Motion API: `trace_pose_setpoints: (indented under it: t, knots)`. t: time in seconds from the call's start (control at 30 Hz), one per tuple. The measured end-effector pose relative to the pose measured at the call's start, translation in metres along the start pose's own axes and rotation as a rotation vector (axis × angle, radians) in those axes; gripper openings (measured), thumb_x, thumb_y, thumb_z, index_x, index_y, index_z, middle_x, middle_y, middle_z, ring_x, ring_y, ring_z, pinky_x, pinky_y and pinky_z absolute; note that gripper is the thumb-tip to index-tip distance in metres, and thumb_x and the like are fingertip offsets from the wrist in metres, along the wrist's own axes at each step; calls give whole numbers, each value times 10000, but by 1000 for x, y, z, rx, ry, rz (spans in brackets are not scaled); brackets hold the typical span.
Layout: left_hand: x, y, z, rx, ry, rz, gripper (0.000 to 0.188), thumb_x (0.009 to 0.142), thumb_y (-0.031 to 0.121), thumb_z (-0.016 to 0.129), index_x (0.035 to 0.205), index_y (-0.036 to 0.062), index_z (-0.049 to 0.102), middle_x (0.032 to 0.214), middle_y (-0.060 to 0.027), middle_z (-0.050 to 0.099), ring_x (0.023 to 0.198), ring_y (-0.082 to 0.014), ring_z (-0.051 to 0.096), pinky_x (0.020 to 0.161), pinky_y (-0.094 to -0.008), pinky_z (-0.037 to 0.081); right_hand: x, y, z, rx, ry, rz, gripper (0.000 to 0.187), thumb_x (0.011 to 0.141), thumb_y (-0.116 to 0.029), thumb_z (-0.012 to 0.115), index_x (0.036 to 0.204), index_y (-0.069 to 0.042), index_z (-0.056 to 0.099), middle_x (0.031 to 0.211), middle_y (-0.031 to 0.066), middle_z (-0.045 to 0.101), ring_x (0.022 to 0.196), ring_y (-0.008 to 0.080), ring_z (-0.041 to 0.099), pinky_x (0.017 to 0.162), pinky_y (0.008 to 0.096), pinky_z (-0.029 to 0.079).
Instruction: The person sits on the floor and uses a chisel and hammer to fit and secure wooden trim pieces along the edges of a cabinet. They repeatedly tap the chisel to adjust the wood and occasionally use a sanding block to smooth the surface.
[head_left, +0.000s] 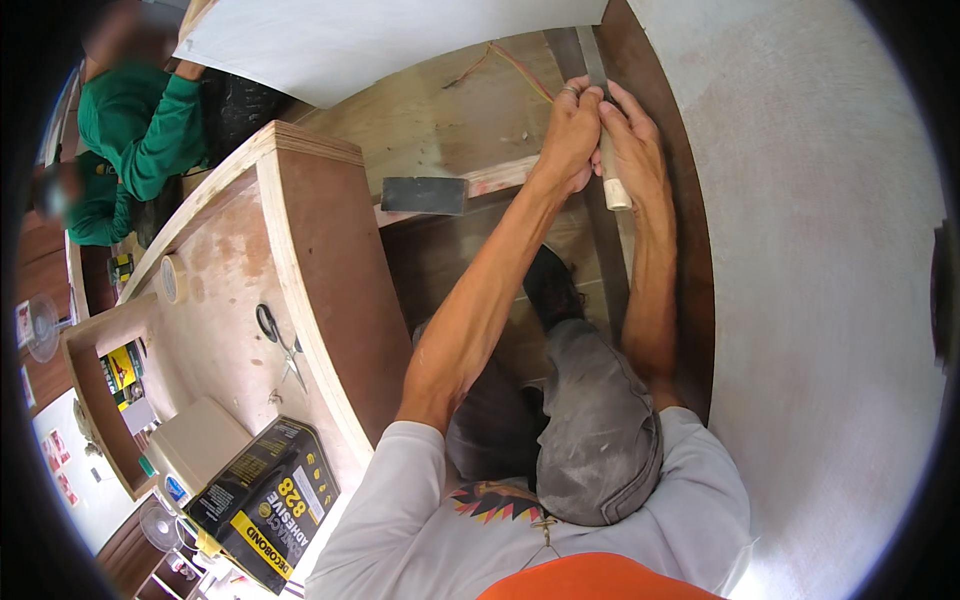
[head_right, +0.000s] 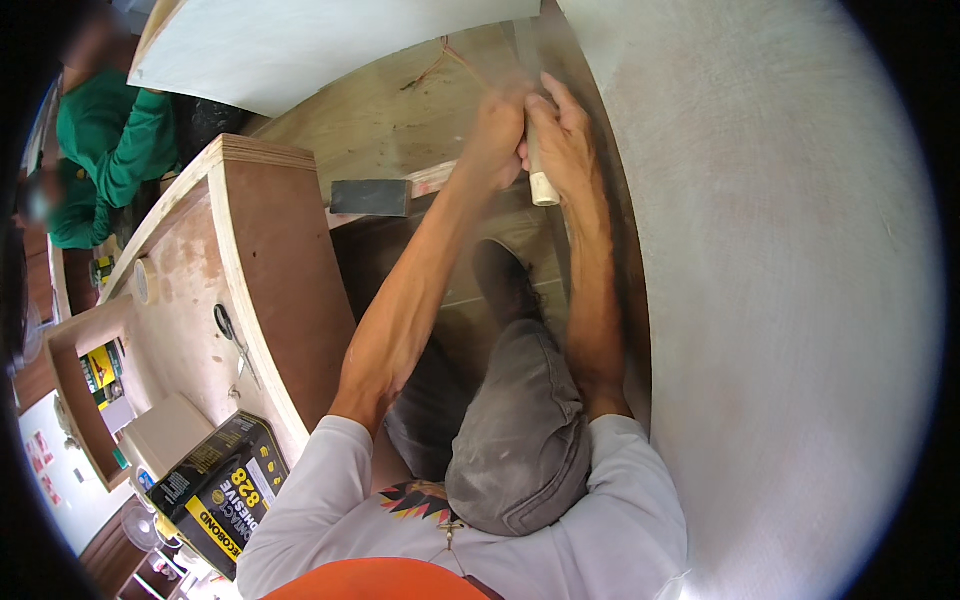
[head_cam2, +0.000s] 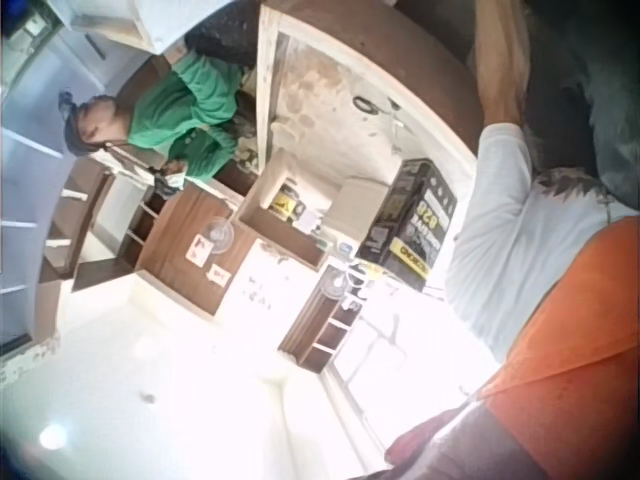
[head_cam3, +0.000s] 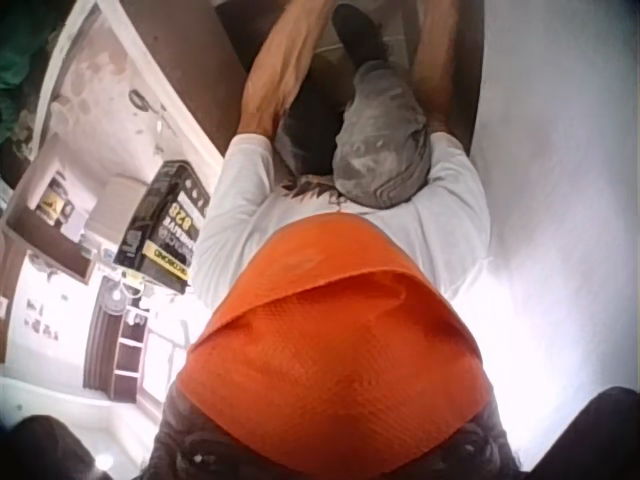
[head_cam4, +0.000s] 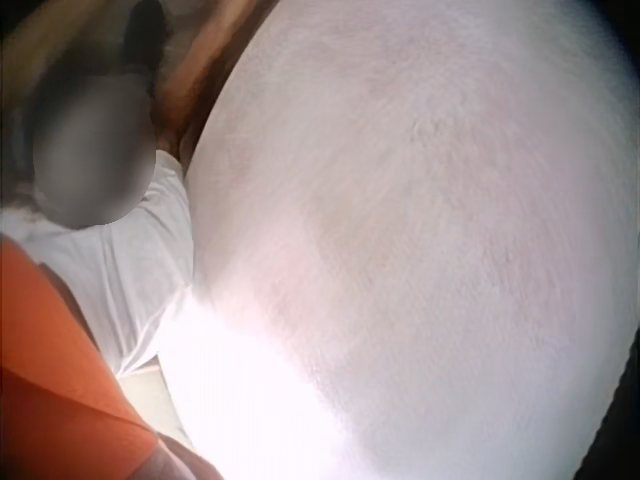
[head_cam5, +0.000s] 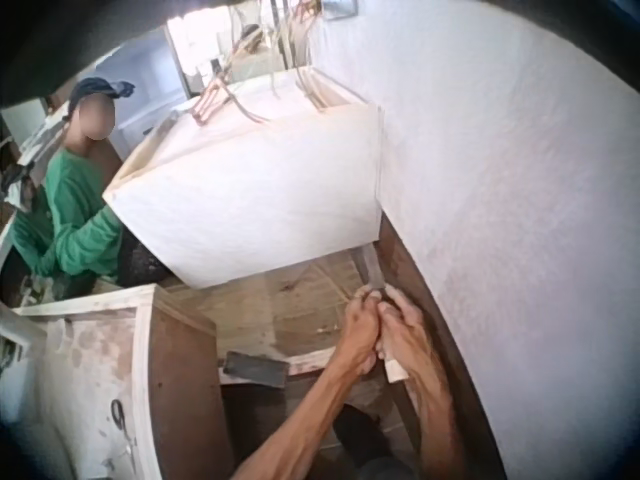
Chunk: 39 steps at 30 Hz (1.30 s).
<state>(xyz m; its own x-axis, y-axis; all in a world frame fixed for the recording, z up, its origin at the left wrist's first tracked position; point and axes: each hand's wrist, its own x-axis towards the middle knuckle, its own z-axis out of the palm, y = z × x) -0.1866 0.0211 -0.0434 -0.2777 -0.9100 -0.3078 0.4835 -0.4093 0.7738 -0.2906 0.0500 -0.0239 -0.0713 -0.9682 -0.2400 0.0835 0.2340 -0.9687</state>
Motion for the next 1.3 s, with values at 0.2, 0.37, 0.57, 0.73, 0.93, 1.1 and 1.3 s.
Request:
trace_pose_setpoints:
  t: [0.2, 0.37, 0.57, 0.73, 0.93, 1.1, 1.3]
  knots:
    - [56, -12, -16, 229, 142, 518, 267, 998, 154, 453, 1166, -29, 550, 851, -104, 623, 720, -137, 557, 595, -309, 483, 63, 40, 16, -261, 164, -343, 421, 1014, -207, 545, 1371, 16, 559, 1053, 111, 690, 921, 127, 627, 796, 258, 508]
    - [36, -8, -15, 210, 167, 131, 339, 999, 180, 445, 1241, -42, 527, 849, -102, 621, 685, -126, 549, 567, -292, 466, 24, 8, 19, -211, 97, -124, 415, 1030, -212, 507, 1381, 3, 559, 1093, 104, 680, 920, 115, 612, 789, 258, 506]
    - [3, 11, 11, 246, 224, 50, 205, 965, 153, 476, 1062, 8, 582, 800, -74, 592, 609, -157, 533, 531, -292, 443, 20, 27, 5, -183, 97, -189, 451, 1040, -204, 477, 1433, 16, 492, 1071, 101, 669, 844, 110, 613, 700, 245, 508]
    - [49, 6, -8, 124, 287, 304, 296, 954, 159, 486, 1112, -71, 587, 886, -123, 635, 840, -202, 609, 744, -334, 504, 47, 12, 30, -161, 136, -233, 435, 1020, -199, 510, 1390, 28, 537, 1132, 126, 680, 989, 152, 625, 858, 265, 502]
    - [44, 14, -18, 252, 239, 157, 348, 958, 182, 492, 1156, -87, 590, 1011, -183, 651, 926, -246, 616, 813, -338, 499, 53, 18, 33, -338, 127, -338, 566, 999, -306, 473, 1398, 95, 472, 1211, 260, 647, 1107, 276, 639, 933, 348, 501]
    - [26, 8, 1, 298, 246, 203, 344, 962, 167, 463, 1143, -102, 577, 1010, -191, 652, 916, -245, 616, 816, -351, 492, 25, 8, 22, -132, 125, -136, 427, 1024, -203, 495, 1382, 25, 540, 1192, 158, 670, 1065, 184, 624, 920, 294, 490]
    - [67, 7, -58, 819, 252, 565, 211, 991, 169, 489, 1005, -3, 610, 799, -50, 598, 634, -133, 551, 490, -308, 444, 65, 18, 39, -470, 28, -376, 548, 996, -294, 441, 1382, 92, 483, 1226, 261, 637, 1144, 330, 622, 991, 392, 472]
